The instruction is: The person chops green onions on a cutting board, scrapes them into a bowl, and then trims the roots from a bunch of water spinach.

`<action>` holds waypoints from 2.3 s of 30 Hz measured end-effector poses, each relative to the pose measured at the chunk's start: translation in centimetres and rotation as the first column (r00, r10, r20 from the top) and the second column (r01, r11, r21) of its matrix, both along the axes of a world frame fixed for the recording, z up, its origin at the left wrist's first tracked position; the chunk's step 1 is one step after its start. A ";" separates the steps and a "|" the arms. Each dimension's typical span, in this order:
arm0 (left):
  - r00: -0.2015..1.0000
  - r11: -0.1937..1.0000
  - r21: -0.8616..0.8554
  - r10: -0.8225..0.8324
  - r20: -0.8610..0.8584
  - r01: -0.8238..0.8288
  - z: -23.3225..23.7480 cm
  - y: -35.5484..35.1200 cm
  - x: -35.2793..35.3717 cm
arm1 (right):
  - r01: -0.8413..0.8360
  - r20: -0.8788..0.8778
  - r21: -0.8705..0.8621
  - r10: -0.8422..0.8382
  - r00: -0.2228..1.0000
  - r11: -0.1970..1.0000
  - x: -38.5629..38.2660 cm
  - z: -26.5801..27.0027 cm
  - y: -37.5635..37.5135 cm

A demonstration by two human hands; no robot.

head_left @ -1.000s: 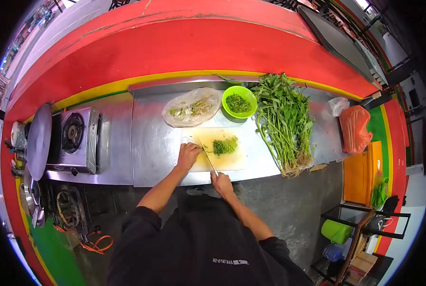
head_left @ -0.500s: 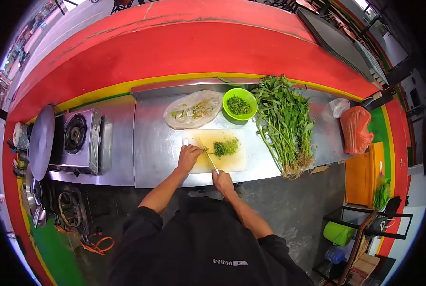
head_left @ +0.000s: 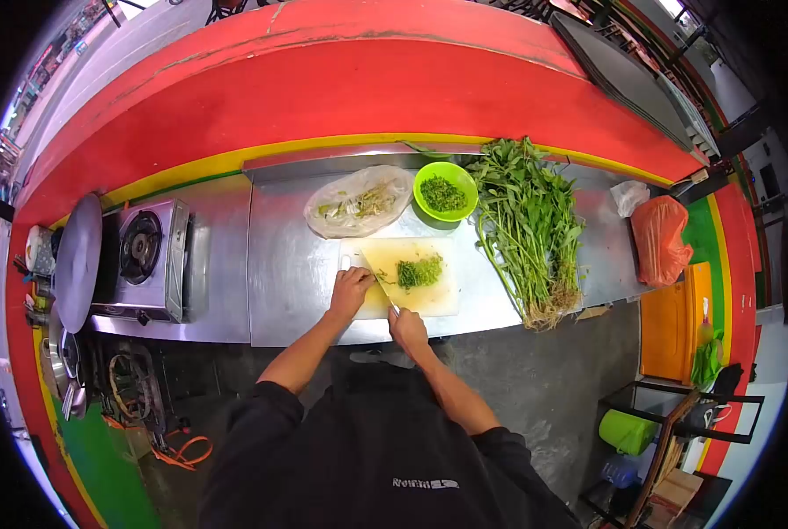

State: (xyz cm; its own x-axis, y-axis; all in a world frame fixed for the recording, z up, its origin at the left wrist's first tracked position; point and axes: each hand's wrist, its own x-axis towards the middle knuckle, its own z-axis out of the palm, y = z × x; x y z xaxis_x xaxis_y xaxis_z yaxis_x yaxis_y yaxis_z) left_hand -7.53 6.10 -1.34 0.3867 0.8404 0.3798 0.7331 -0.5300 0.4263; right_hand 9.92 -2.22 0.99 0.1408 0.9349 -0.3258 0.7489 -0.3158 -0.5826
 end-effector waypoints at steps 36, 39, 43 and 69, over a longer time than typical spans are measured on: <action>0.995 0.996 -0.087 0.016 0.103 -0.007 0.3 0.3 -0.8 | 0.062 0.001 -0.018 -0.062 0.998 0.998 1.7 0.1 -0.3; 0.992 0.998 -0.068 0.008 0.128 0.000 0.3 0.4 -1.0 | 0.023 -0.051 -0.040 -0.025 0.998 0.999 1.5 -0.1 -1.1; 0.993 0.997 -0.077 0.005 0.119 0.004 0.1 0.6 -0.9 | -0.009 -0.042 -0.031 0.007 0.999 0.999 0.4 -0.2 -2.0; 0.996 0.996 -0.085 -0.012 0.091 0.020 -0.4 0.7 -1.6 | -0.024 -0.024 -0.095 0.022 0.999 0.995 -0.1 0.2 -1.5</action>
